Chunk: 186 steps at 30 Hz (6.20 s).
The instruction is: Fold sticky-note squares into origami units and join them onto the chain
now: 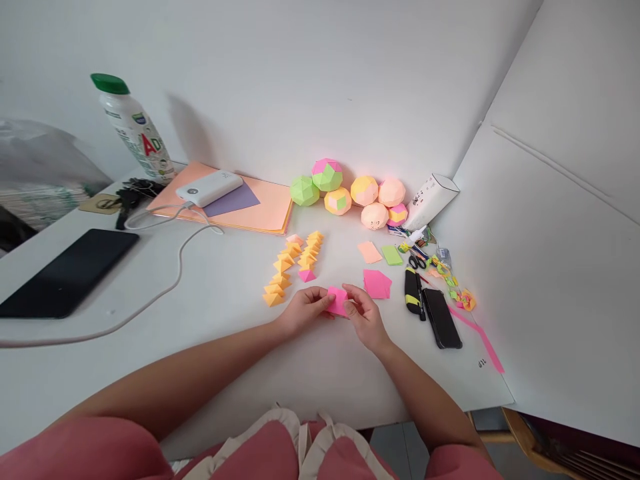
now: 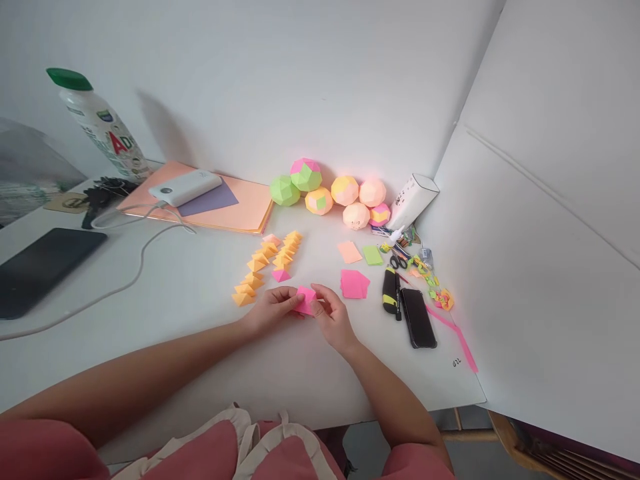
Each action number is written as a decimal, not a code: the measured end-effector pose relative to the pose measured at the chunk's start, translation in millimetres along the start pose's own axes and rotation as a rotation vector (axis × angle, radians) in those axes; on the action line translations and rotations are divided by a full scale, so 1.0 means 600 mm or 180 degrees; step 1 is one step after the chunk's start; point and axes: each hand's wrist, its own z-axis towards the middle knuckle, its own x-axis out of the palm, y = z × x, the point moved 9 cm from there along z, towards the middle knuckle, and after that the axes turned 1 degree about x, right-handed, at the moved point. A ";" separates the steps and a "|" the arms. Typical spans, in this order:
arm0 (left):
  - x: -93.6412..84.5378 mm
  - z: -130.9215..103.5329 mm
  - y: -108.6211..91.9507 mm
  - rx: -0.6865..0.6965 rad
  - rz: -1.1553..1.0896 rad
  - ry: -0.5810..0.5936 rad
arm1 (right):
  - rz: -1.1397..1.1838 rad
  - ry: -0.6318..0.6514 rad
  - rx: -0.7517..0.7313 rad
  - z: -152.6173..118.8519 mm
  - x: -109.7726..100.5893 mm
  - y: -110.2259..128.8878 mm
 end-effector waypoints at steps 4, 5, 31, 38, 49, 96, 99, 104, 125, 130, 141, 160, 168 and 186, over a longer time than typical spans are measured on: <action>-0.009 0.004 0.000 -0.0007 -0.0151 -0.0101 | -0.0290 0.0308 -0.0296 0.001 0.004 0.020; -0.011 0.005 0.000 0.0003 -0.0154 -0.0106 | -0.0254 0.0410 -0.0292 0.001 0.007 0.020; 0.022 -0.003 0.003 0.0035 0.0656 0.0623 | -0.0196 -0.0046 -0.0233 0.009 -0.015 0.022; 0.028 -0.006 0.009 0.0091 0.0674 0.0722 | -0.0099 -0.0383 -0.0133 0.004 -0.024 0.006; 0.011 0.005 0.007 0.0098 0.0233 0.0413 | 0.0241 0.0424 0.0245 0.012 0.005 -0.006; 0.021 0.000 0.005 0.0290 0.0417 0.0564 | 0.0082 0.0303 0.0462 0.008 0.006 -0.021; 0.020 0.001 0.005 0.0290 0.0427 0.0558 | 0.0093 0.0290 0.0481 0.008 0.006 -0.020; 0.020 0.001 0.003 0.0230 0.0373 0.0526 | 0.0115 0.0304 0.0474 0.008 0.006 -0.019; 0.010 0.005 0.008 0.0165 0.0228 0.0310 | 0.0162 0.0293 0.0516 0.008 0.004 -0.018; 0.009 0.005 0.008 0.0176 0.0251 0.0304 | 0.0153 0.0271 0.0543 0.008 0.004 -0.019; 0.012 0.005 0.005 0.0191 0.0288 0.0315 | 0.0133 0.0276 0.0498 0.007 0.003 -0.017; 0.015 0.003 0.008 0.0010 0.0444 0.0499 | 0.0064 0.0247 0.0473 0.007 0.000 -0.021; 0.018 0.005 0.008 -0.0094 0.0529 0.0679 | 0.0083 0.0232 0.0369 0.005 -0.001 -0.011; 0.027 -0.001 0.008 -0.0036 0.0700 0.0849 | -0.0005 0.0279 0.0247 0.003 0.006 -0.009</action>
